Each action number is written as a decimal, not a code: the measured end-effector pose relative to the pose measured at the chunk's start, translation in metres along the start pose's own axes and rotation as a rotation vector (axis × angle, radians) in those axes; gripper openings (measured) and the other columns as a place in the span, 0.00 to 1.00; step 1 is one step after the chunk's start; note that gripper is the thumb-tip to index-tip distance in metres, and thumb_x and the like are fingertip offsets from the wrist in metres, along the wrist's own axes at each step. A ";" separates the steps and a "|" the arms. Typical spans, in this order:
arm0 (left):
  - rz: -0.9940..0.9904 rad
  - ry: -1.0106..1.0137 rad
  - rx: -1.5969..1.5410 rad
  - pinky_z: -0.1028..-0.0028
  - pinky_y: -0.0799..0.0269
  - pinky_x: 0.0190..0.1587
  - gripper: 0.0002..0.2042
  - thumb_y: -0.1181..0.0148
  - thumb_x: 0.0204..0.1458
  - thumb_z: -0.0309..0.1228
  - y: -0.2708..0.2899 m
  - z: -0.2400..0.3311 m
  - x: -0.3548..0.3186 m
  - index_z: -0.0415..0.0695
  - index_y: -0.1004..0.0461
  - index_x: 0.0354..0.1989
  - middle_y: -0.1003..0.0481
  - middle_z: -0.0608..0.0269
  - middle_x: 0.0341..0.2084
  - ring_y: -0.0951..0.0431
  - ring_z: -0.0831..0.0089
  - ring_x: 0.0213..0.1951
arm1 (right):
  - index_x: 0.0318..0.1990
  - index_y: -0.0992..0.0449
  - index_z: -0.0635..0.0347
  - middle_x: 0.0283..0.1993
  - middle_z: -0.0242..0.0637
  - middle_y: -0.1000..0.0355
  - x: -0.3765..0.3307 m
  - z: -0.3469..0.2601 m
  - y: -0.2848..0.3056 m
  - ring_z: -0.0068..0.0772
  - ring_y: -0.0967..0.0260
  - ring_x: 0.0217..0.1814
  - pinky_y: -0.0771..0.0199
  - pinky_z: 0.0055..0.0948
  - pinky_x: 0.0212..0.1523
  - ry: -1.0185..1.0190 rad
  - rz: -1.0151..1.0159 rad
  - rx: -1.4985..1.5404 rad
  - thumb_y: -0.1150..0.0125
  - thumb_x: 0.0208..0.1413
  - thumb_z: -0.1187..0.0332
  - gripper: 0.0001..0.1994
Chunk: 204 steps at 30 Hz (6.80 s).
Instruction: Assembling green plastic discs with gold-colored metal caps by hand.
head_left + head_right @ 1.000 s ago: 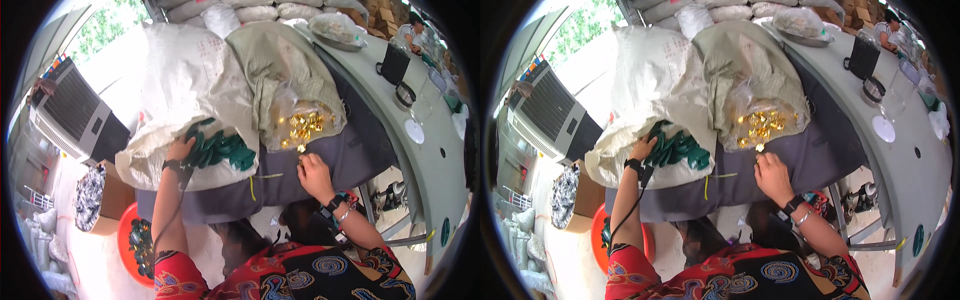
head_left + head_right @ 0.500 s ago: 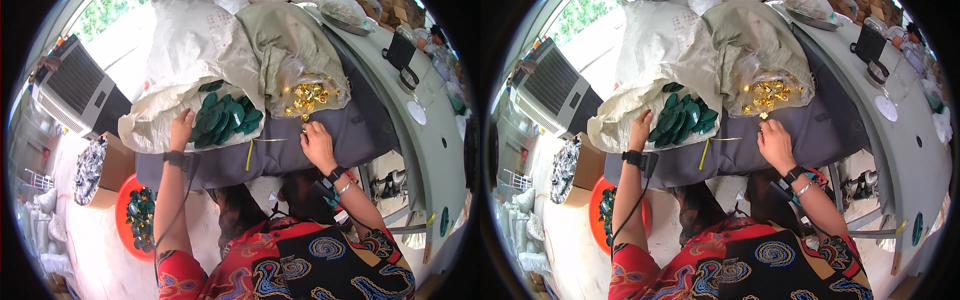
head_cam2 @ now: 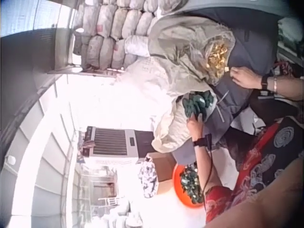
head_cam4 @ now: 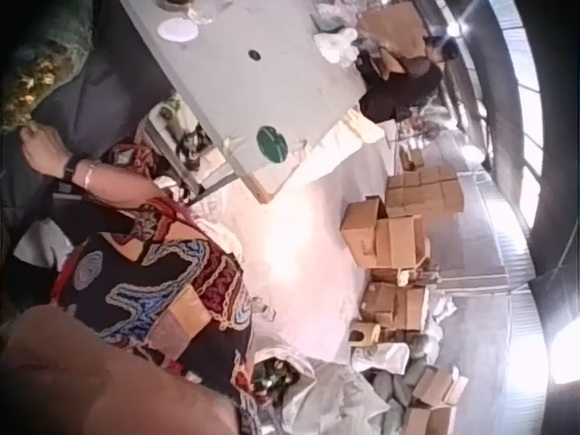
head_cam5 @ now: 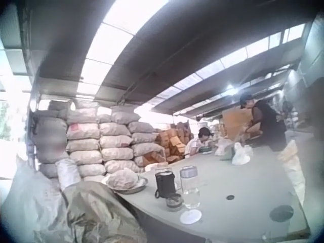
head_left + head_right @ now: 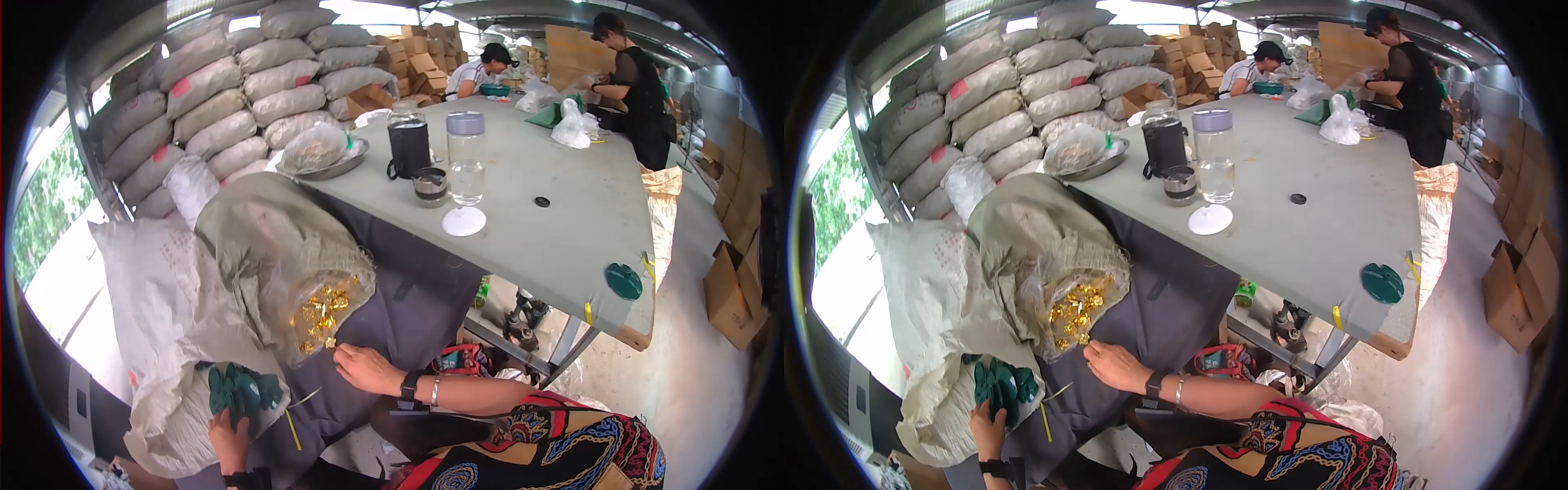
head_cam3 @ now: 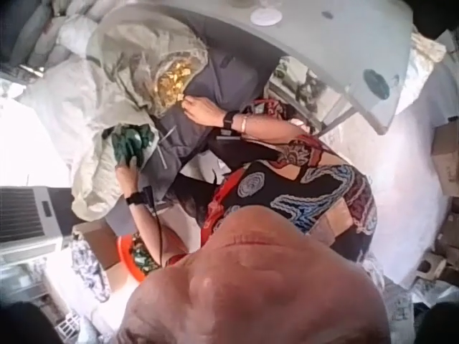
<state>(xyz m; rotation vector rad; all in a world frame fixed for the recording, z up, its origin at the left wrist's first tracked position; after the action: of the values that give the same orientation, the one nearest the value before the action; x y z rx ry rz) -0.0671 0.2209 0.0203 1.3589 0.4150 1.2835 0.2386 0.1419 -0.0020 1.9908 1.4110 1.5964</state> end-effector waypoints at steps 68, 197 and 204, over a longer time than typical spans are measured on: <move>0.243 0.356 -0.778 0.66 0.29 0.34 0.21 0.43 0.54 0.36 -0.021 0.013 -0.077 0.24 0.29 0.42 0.24 0.43 0.32 0.26 0.62 0.30 | 0.27 0.36 0.61 0.26 0.41 0.31 -0.011 0.040 0.021 0.48 0.30 0.29 0.33 0.41 0.30 -0.124 0.020 0.182 0.42 0.45 0.69 0.09; 0.238 0.343 -0.673 0.64 0.29 0.36 0.17 0.43 0.52 0.34 -0.012 0.024 -0.080 0.27 0.27 0.39 0.23 0.43 0.29 0.24 0.58 0.29 | 0.31 0.35 0.61 0.30 0.42 0.39 -0.015 0.020 0.020 0.44 0.31 0.31 0.31 0.40 0.32 -0.021 -0.047 -0.050 0.45 0.48 0.69 0.07; 0.196 0.386 -0.667 0.64 0.28 0.32 0.18 0.42 0.53 0.35 -0.019 0.021 -0.076 0.26 0.27 0.37 0.23 0.42 0.26 0.24 0.59 0.27 | 0.30 0.35 0.62 0.30 0.41 0.39 -0.016 0.026 0.022 0.43 0.32 0.30 0.31 0.40 0.31 -0.007 0.004 -0.073 0.44 0.47 0.69 0.08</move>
<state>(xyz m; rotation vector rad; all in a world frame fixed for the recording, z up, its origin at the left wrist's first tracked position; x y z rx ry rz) -0.0666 0.1526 -0.0235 0.5990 0.0872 1.6626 0.2728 0.1280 -0.0070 1.9570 1.3274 1.6175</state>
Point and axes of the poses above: each hand's wrist, its own x-axis towards the middle knuckle, its own y-axis out of the back of the hand, z = x × y, the point moved 9 cm from there along x, towards the middle knuckle
